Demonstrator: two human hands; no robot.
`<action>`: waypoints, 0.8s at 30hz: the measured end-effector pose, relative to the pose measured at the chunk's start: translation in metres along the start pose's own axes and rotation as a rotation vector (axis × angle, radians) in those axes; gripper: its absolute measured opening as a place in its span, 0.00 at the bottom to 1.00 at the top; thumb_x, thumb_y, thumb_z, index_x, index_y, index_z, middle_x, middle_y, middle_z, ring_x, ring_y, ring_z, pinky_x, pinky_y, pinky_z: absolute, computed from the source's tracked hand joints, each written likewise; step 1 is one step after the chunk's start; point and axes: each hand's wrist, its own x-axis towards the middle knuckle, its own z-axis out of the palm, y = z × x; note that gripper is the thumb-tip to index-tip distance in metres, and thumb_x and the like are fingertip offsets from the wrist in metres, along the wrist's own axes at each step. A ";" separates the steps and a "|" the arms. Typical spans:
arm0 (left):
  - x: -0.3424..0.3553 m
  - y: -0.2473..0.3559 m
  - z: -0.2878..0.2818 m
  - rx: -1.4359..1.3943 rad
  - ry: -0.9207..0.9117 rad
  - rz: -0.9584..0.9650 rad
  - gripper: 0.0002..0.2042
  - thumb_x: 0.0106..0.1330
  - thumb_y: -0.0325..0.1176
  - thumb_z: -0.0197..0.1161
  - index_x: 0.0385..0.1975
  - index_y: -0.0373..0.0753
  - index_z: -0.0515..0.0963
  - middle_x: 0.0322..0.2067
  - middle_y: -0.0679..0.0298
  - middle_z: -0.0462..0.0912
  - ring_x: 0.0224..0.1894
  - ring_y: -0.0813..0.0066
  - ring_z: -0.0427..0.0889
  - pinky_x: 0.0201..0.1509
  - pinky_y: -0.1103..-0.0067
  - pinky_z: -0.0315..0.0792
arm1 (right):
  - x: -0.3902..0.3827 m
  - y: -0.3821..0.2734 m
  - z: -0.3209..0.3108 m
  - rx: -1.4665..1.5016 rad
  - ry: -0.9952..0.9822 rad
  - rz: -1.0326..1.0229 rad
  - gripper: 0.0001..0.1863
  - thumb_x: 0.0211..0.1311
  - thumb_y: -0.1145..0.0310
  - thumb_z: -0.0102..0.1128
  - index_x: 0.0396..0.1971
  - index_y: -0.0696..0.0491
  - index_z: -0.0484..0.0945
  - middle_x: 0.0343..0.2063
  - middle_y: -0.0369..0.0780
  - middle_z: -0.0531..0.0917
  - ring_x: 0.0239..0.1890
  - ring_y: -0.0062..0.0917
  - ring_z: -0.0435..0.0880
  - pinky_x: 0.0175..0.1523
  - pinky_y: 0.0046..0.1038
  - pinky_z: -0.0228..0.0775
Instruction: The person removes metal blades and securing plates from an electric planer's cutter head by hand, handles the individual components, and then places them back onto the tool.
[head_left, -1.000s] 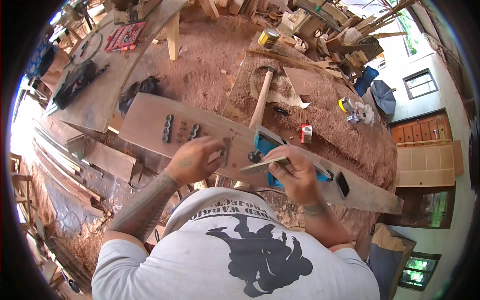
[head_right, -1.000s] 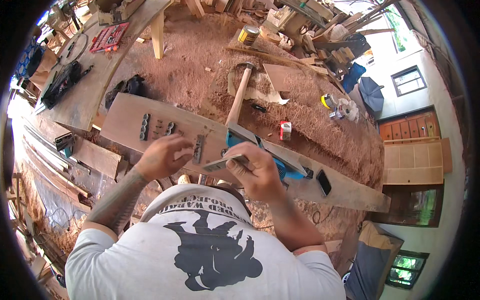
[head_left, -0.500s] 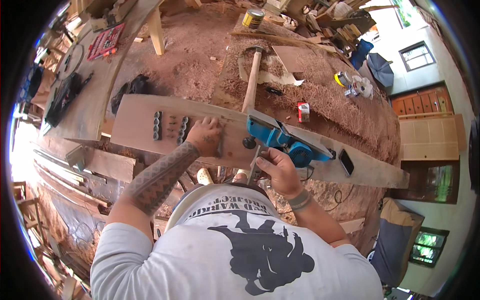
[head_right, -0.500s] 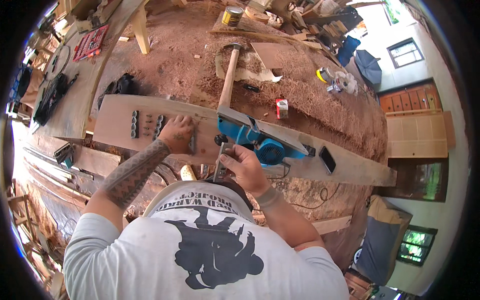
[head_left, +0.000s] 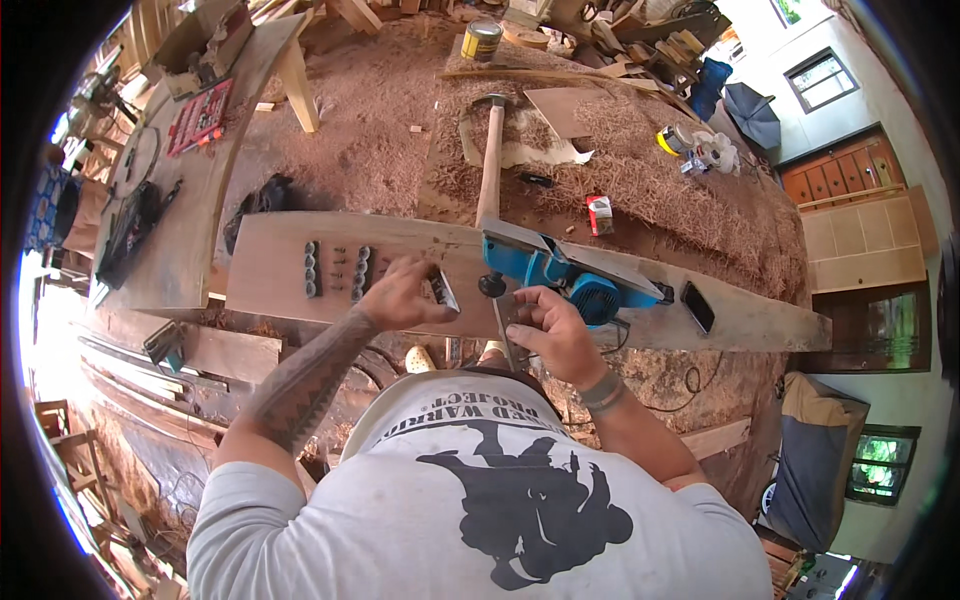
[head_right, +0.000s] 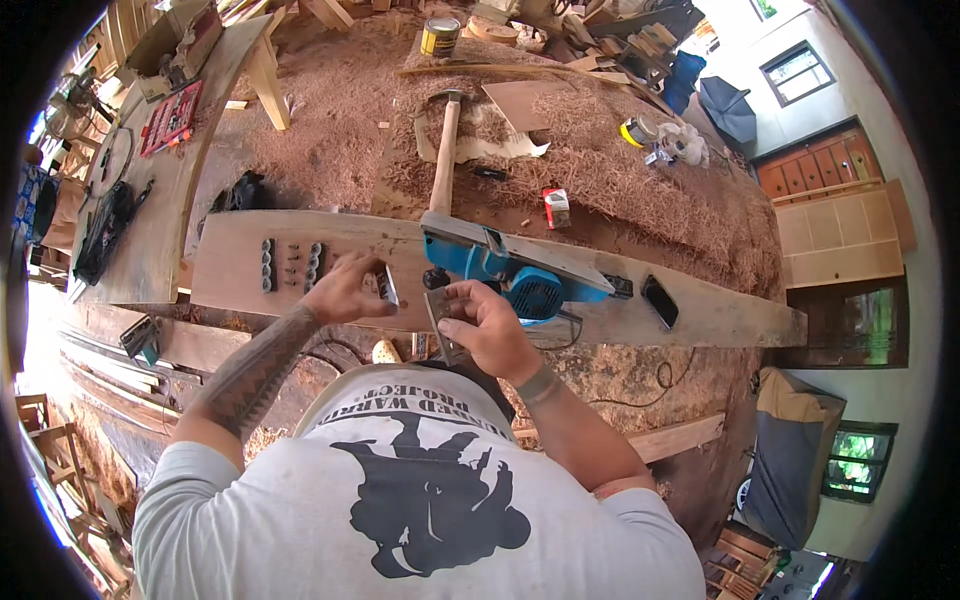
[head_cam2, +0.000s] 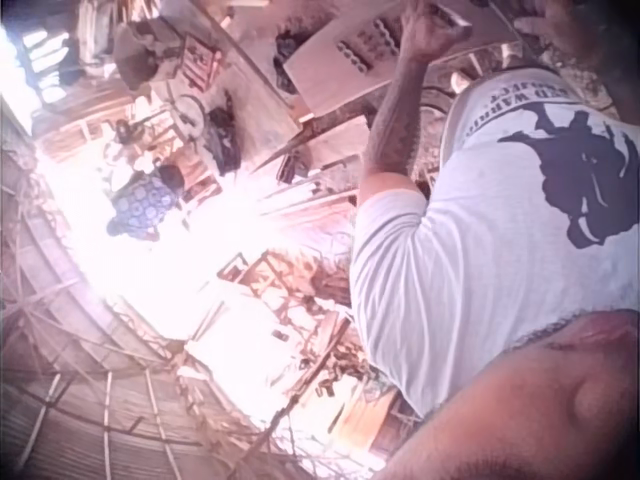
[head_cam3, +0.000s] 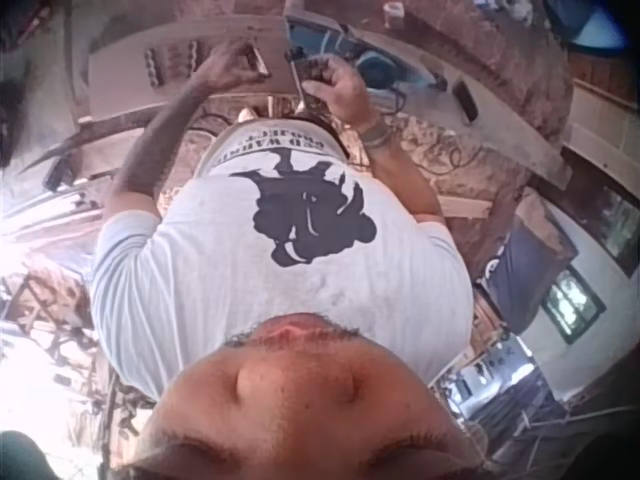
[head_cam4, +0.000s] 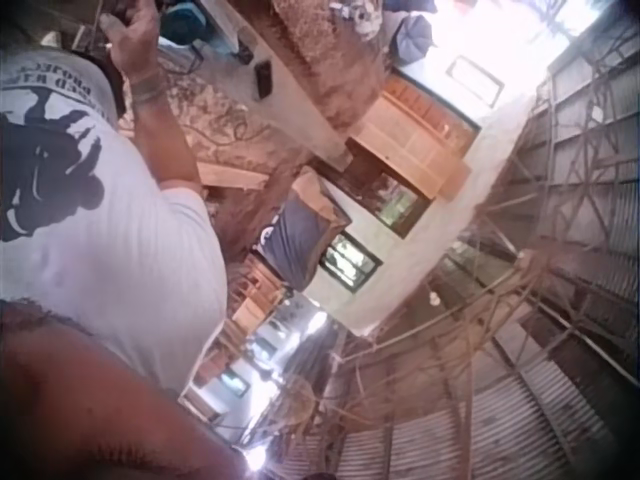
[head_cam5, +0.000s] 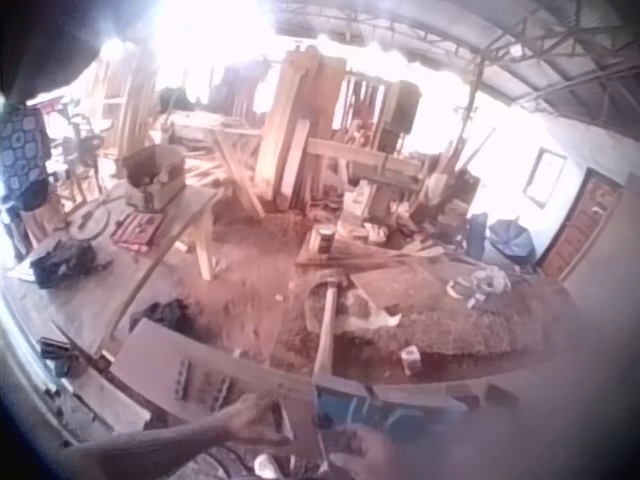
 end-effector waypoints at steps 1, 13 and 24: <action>-0.007 -0.001 -0.003 -0.474 -0.143 -0.132 0.39 0.54 0.50 0.73 0.61 0.29 0.74 0.57 0.52 0.79 0.58 0.56 0.77 0.60 0.69 0.74 | -0.001 0.001 0.000 0.011 -0.016 0.025 0.20 0.66 0.81 0.62 0.56 0.60 0.72 0.43 0.38 0.84 0.43 0.17 0.83 0.48 0.22 0.78; -0.049 -0.046 0.074 -1.488 0.140 -0.356 0.25 0.73 0.35 0.56 0.68 0.31 0.68 0.60 0.53 0.78 0.53 0.62 0.83 0.59 0.65 0.80 | 0.028 0.055 0.003 -0.128 -0.122 0.071 0.24 0.67 0.79 0.60 0.62 0.61 0.69 0.40 0.38 0.82 0.41 0.19 0.81 0.49 0.23 0.74; -0.083 -0.046 0.120 -0.749 0.715 -0.614 0.13 0.64 0.24 0.69 0.48 0.29 0.80 0.38 0.58 0.86 0.40 0.74 0.85 0.44 0.77 0.79 | 0.062 0.096 0.027 -0.261 -0.241 -0.052 0.30 0.58 0.81 0.57 0.63 0.53 0.72 0.39 0.44 0.84 0.42 0.30 0.85 0.51 0.31 0.77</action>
